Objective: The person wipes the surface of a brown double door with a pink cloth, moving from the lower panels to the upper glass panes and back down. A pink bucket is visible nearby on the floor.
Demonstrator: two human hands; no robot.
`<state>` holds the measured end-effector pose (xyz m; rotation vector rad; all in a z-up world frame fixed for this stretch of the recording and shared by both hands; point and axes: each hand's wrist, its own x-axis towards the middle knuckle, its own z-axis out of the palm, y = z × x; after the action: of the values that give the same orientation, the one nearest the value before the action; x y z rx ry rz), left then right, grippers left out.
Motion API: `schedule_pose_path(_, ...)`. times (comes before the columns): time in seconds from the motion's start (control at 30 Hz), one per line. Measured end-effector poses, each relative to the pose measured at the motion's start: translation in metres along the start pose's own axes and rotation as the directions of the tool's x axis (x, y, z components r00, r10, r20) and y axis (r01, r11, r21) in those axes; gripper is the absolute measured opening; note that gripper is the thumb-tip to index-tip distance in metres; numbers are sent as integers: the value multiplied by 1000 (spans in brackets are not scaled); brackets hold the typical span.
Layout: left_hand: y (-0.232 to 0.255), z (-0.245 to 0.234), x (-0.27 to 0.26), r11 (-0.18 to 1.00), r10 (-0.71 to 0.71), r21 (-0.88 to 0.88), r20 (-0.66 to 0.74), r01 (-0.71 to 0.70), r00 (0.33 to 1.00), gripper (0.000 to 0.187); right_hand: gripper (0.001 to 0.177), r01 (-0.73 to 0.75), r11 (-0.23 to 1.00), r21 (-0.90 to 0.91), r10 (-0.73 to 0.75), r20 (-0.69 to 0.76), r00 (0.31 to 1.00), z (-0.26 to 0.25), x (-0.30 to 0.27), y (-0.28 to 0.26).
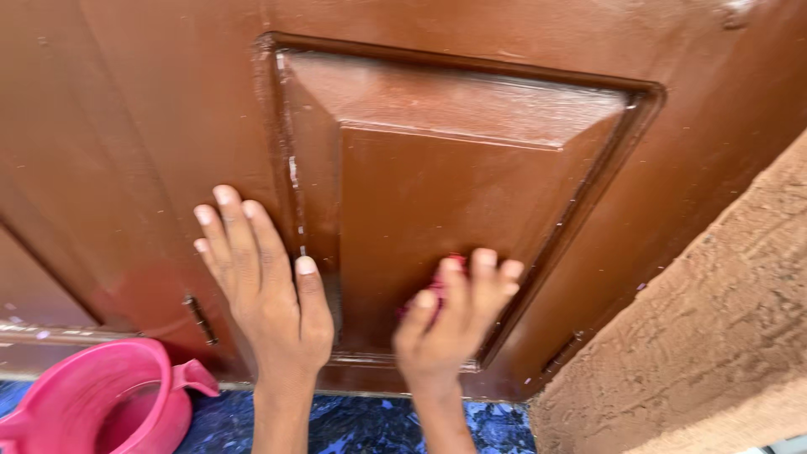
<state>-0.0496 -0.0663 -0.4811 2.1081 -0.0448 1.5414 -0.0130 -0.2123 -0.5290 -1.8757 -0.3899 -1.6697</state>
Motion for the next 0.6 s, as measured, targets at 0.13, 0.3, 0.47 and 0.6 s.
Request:
schedule_pose_path(0.13, -3, -14, -1, 1000, 27, -10, 14, -27, 1000, 55, 36, -137, 990, 34, 139, -49, 989, 8, -19, -9)
schedule_pose_path(0.3, -14, -26, -4, 995, 94, -46, 44, -92, 995, 51, 38, -67, 997, 27, 63, 151, 987, 32, -67, -45)
schedule_pose_path(0.47, -21, -32, -14, 994, 105, 25, 22, -106, 994, 49, 46, 8, 995, -98, 8, 154, 988, 12, -78, -6)
schedule_pose_path(0.6, -22, -24, -27, 994, 85, 75, -14, -84, 996, 48, 47, -189, 963, -190, 184, -44, 982, -8, -84, 27)
